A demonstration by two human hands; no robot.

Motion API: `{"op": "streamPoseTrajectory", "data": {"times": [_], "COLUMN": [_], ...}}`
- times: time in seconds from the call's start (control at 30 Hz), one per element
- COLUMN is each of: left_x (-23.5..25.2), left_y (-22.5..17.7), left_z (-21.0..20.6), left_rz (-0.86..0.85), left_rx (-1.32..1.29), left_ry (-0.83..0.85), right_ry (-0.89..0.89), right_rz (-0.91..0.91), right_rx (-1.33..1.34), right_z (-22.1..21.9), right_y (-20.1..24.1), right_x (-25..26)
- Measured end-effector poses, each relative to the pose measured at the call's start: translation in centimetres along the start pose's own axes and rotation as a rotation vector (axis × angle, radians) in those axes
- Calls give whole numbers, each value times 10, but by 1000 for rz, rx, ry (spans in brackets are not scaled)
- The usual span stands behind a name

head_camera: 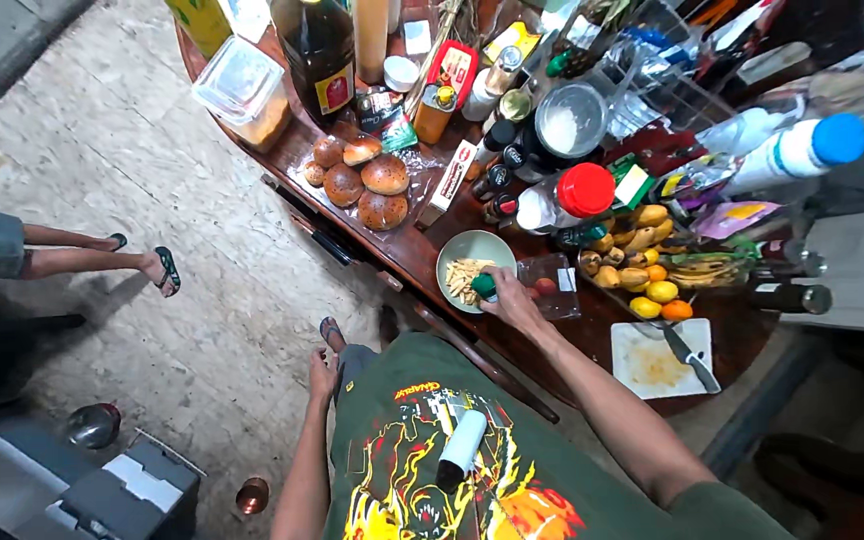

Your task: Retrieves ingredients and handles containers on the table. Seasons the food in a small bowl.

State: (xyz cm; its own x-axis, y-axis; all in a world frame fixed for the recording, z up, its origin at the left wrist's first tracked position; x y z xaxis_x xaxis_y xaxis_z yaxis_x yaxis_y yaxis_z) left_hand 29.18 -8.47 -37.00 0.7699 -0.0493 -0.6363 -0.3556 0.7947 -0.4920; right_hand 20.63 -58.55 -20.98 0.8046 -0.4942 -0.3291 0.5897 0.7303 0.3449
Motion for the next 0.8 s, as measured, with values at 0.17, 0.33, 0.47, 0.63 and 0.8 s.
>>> {"op": "streamPoseTrajectory", "data": {"times": [0.17, 0.33, 0.47, 0.63, 0.8], "left_x": [0, 4, 6, 8, 11], "left_y": [0, 5, 8, 8, 9], "left_z": [0, -2, -3, -3, -3], "left_rz": [12, 35, 35, 28, 31], "left_rx": [-1, 14, 21, 39, 33], "left_ry": [9, 22, 34, 45, 49], "right_ry": [-26, -22, -16, -23, -46], "right_rz": [13, -15, -65, -93, -121], "right_rx": [20, 3, -8, 12, 31], "right_z": [-2, -3, -1, -6, -9], "right_y": [0, -11, -25, -39, -48], "right_x": [-5, -15, -25, -40, -51]}}
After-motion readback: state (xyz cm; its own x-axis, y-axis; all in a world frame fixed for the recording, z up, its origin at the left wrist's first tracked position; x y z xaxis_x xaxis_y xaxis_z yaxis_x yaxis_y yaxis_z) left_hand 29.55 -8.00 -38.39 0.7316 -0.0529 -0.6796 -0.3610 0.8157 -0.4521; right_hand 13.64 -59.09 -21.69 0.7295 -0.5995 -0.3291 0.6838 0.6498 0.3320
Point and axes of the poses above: each hand's wrist, its own x-axis towards the middle knuckle, its own z-axis out of the back of the hand, y = z × x, the point moved 9 cm from there along x, towards the middle knuckle, and after that the axes turned 7 degrees about -y, right-handed, at the moved point
